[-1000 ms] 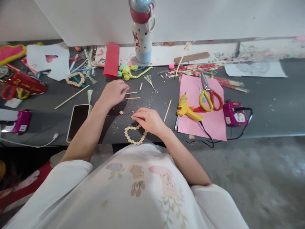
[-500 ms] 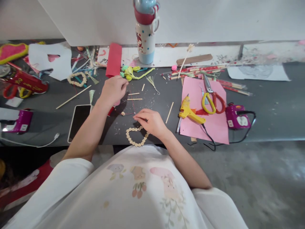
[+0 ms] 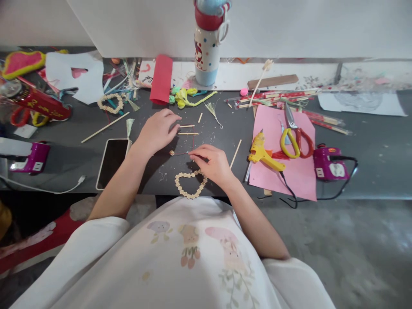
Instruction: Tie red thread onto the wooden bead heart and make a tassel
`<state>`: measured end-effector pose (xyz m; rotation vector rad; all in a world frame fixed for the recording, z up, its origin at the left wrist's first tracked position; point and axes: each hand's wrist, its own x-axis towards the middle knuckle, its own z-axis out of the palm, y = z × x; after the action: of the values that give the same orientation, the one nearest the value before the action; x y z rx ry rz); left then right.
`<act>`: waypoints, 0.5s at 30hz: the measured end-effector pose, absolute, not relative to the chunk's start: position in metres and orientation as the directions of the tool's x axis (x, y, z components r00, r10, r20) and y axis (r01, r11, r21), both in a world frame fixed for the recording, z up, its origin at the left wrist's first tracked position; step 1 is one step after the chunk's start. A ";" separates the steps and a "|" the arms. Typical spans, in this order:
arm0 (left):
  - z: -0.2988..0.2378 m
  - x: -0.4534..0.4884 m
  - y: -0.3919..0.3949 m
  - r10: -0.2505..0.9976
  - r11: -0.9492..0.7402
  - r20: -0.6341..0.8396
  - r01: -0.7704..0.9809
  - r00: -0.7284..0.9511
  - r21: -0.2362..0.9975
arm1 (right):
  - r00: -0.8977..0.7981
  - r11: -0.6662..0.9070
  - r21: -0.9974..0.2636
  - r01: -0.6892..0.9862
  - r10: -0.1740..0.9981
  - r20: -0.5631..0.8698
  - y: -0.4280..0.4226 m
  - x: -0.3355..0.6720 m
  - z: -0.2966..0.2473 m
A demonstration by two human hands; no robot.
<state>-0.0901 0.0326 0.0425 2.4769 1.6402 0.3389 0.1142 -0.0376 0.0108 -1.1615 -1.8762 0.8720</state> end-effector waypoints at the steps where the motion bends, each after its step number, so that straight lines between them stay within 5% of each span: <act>1: 0.043 -0.090 0.030 0.920 -0.391 0.103 0.886 0.377 0.250 | -0.302 0.352 -0.842 0.409 0.923 0.239 -0.038 0.114 0.011; 15: 0.044 -0.089 0.001 0.884 -0.448 0.039 0.824 0.465 0.347 | -0.306 0.347 -0.831 0.435 0.925 0.227 -0.044 0.121 0.013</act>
<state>-0.0892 0.0012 0.0437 2.4375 1.4609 0.3108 0.1211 -0.0436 0.0130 -1.1891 -1.8904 0.8627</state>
